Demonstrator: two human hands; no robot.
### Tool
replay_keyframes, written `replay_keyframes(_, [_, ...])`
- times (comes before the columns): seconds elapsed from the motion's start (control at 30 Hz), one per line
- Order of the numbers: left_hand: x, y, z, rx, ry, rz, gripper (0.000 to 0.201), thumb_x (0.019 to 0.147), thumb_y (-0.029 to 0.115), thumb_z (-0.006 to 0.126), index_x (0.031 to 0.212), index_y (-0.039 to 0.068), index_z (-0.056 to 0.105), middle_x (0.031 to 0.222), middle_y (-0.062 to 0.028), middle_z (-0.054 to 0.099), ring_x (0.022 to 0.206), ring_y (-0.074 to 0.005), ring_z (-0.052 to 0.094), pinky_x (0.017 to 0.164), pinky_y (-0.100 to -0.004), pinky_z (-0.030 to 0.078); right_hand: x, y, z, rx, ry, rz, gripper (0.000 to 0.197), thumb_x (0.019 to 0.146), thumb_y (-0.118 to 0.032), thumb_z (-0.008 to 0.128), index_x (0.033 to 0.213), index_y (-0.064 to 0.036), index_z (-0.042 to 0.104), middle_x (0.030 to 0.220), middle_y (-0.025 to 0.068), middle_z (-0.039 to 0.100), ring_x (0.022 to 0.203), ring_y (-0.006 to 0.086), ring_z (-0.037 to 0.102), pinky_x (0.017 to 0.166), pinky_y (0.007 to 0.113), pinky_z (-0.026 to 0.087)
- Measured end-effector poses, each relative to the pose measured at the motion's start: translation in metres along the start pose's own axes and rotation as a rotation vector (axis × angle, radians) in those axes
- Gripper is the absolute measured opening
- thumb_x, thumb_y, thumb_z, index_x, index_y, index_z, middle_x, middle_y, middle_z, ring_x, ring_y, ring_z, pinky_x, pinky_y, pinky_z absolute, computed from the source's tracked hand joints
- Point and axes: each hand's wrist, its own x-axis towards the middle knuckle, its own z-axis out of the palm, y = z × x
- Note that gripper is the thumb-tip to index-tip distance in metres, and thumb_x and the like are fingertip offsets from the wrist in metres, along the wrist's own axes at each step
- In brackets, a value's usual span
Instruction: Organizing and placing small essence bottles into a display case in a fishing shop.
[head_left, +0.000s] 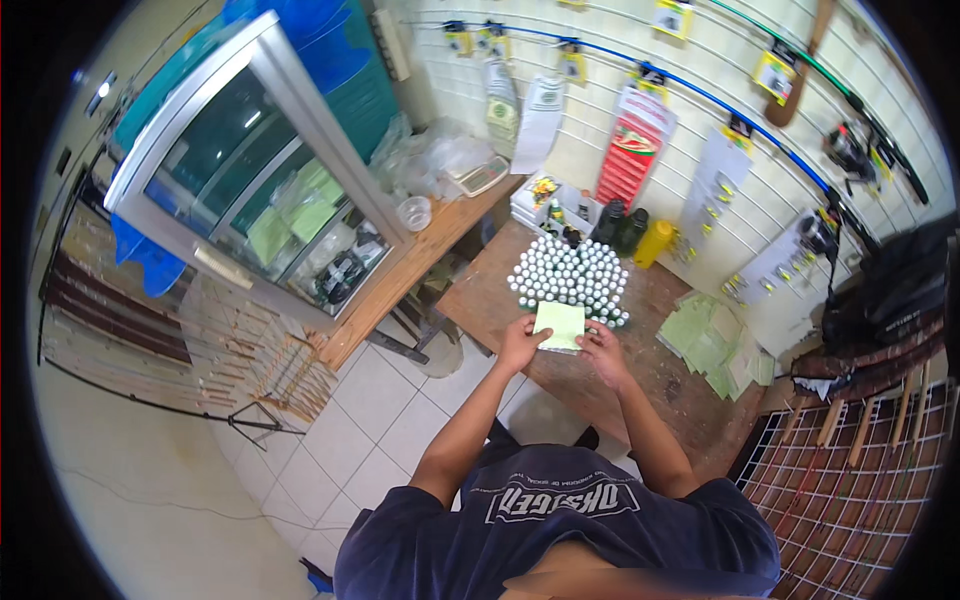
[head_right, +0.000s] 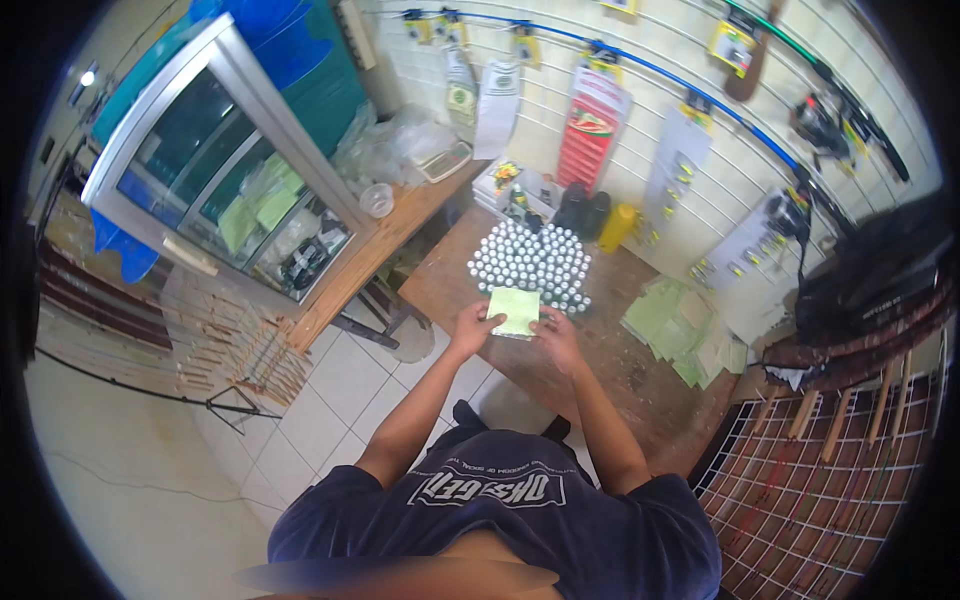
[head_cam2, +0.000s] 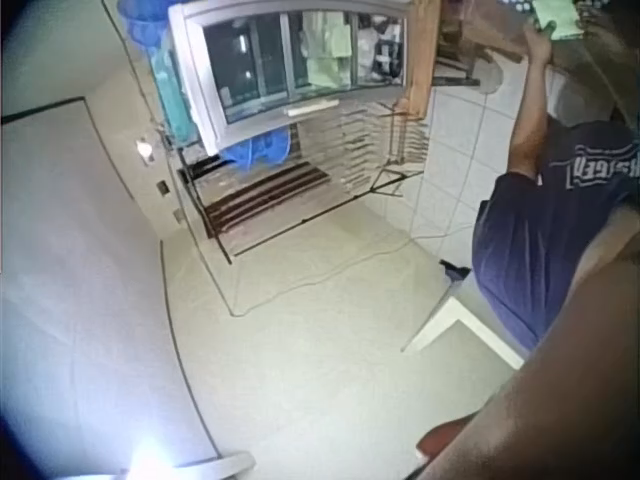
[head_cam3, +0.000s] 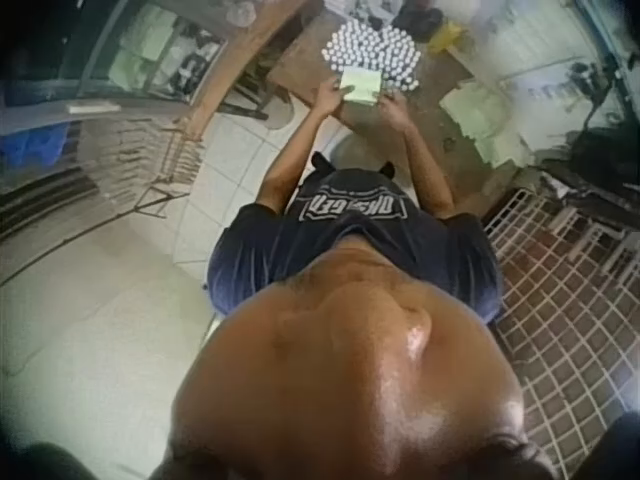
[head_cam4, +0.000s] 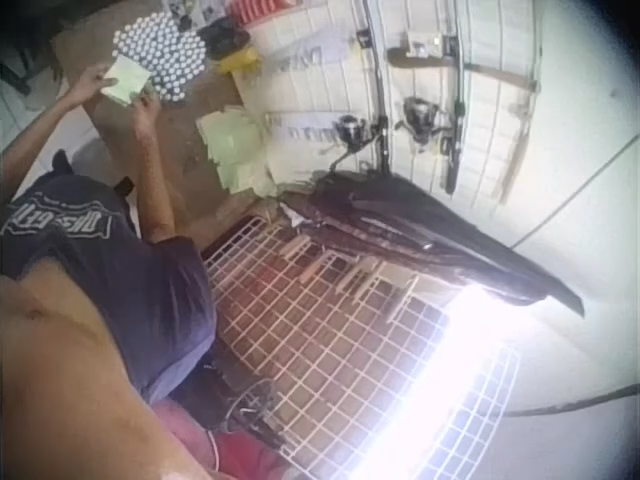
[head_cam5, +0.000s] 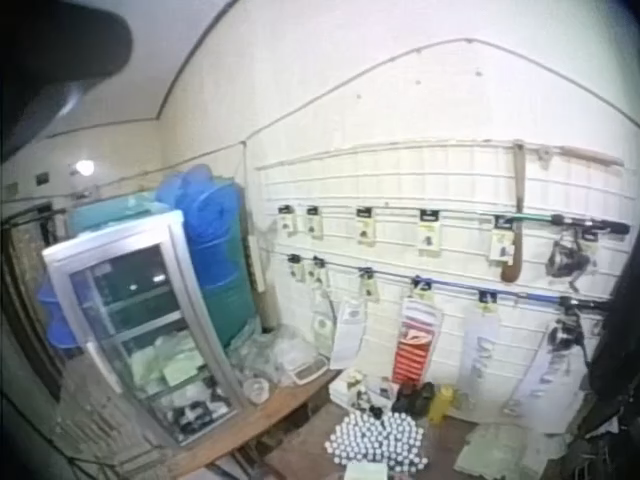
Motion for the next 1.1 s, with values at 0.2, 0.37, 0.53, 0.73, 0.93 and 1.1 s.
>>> replay_keyframes(0.2, [-0.033,0.006,-0.108,0.055,0.229,-0.015,0.028,0.082,0.005,0.064,0.108,-0.002,0.053,0.092,-0.0074,0.064,0.076,-0.0114,0.060,0.066,-0.0240,0.048,0.036,0.041,0.107,-0.166,-0.205,0.060,0.050,0.081,-0.002,0.064,0.126,-0.0065,0.042,0.092,0.0069,0.061,0.077,0.0120,0.056,0.066,0.024,0.047])
replay_keyframes(0.37, [-0.080,0.034,-0.172,-0.005,0.400,-0.004,0.041,0.083,0.004,0.061,0.120,0.001,0.044,0.104,-0.0105,0.060,0.091,-0.0152,0.059,0.073,-0.0285,0.050,0.056,0.069,0.189,-0.158,-0.367,0.082,0.051,0.080,0.000,0.064,0.126,-0.0054,0.042,0.091,0.0084,0.062,0.075,0.0123,0.057,0.066,0.025,0.047])
replay_keyframes(0.53, [-0.117,0.045,-0.217,-0.153,0.604,0.130,0.046,0.081,0.000,0.062,0.123,0.005,0.043,0.109,-0.0095,0.056,0.093,-0.0154,0.057,0.075,-0.0289,0.050,0.064,0.086,0.252,-0.301,-0.547,0.125,0.048,0.081,0.000,0.063,0.125,-0.0051,0.044,0.089,0.0065,0.062,0.076,0.0114,0.058,0.067,0.023,0.047])
replay_keyframes(0.73, [-0.138,0.036,-0.252,0.038,0.743,0.209,0.036,0.080,-0.002,0.062,0.114,0.003,0.054,0.105,-0.0045,0.058,0.090,-0.0122,0.056,0.075,-0.0243,0.048,0.068,0.087,0.300,-0.388,-0.714,0.089,0.048,0.081,0.001,0.062,0.124,-0.0032,0.043,0.087,0.0052,0.062,0.076,0.0109,0.058,0.067,0.023,0.047])
replay_keyframes(0.93, [-0.150,0.061,-0.260,-0.071,0.826,0.194,0.034,0.079,-0.002,0.063,0.112,0.002,0.057,0.103,-0.0070,0.059,0.094,-0.0129,0.054,0.079,-0.0236,0.045,0.069,0.083,0.329,-0.386,-0.858,0.003,0.048,0.080,0.000,0.063,0.124,-0.0021,0.044,0.088,0.0062,0.060,0.080,0.0127,0.059,0.069,0.025,0.048])
replay_keyframes(1.1, [-0.159,0.082,-0.254,0.016,0.954,0.248,0.034,0.079,-0.003,0.063,0.112,0.001,0.057,0.105,-0.0070,0.058,0.093,-0.0127,0.054,0.077,-0.0237,0.046,0.068,0.067,0.359,-0.512,-0.813,-0.212,0.045,0.078,-0.006,0.067,0.118,-0.0004,0.048,0.093,0.0080,0.062,0.084,0.0135,0.060,0.075,0.027,0.048])
